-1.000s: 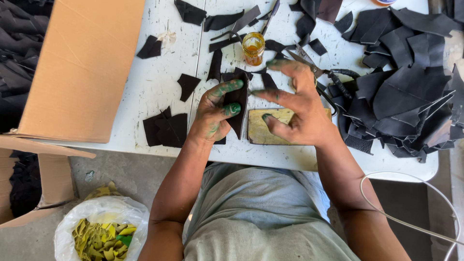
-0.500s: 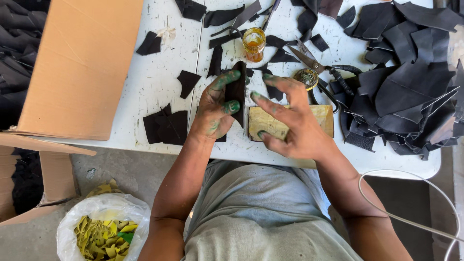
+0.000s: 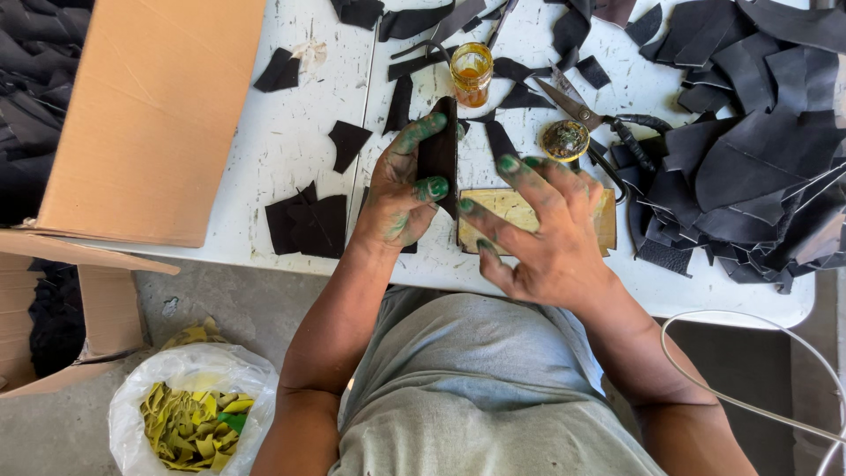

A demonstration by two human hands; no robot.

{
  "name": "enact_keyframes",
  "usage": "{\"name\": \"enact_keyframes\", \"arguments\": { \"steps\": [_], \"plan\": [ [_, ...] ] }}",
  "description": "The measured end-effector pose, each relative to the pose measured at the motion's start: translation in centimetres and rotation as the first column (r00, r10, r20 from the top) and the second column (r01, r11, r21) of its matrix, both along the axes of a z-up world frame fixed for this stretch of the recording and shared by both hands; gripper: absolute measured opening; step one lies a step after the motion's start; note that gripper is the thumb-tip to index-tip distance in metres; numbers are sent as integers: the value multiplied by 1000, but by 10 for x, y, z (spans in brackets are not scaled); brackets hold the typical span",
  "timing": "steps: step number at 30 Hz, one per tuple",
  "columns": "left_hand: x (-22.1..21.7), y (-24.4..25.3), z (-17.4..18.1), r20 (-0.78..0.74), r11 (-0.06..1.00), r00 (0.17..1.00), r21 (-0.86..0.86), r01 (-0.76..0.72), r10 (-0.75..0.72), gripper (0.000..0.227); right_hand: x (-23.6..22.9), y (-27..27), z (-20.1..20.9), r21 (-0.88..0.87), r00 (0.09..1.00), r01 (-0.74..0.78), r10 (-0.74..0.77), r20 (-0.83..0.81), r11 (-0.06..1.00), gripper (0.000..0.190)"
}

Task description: The person applies adhesive to small black leather pieces and presses them onto a rectangular wooden block. They repeatedly pick up pieces, apply glue from a jar, and attach them to the block's surface.

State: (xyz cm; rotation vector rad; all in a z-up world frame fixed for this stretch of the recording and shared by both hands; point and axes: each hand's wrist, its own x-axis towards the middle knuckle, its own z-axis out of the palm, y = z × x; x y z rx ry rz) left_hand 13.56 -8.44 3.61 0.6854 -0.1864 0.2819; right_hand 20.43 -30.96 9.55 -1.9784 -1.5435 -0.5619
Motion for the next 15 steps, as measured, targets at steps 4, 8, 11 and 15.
{"name": "enact_keyframes", "arguments": {
  "steps": [4,8,11,15],
  "plan": [
    [0,-1,0,8,1000,1000,27,-12,12,68,6,2,-5,-9,999,39,-39,3,999,55],
    [0,-1,0,15,999,1000,-23,27,-27,66,3,-2,-11,17,985,-164,165,-46,986,57],
    [-4,-2,-2,-10,999,1000,-38,17,-17,67,-7,-7,-13,80,986,-159,162,-36,984,47],
    [-4,-4,0,0,1000,1000,11,6,-6,66,-8,-5,-7,24,983,75,-78,165,997,47]
  ]
}}
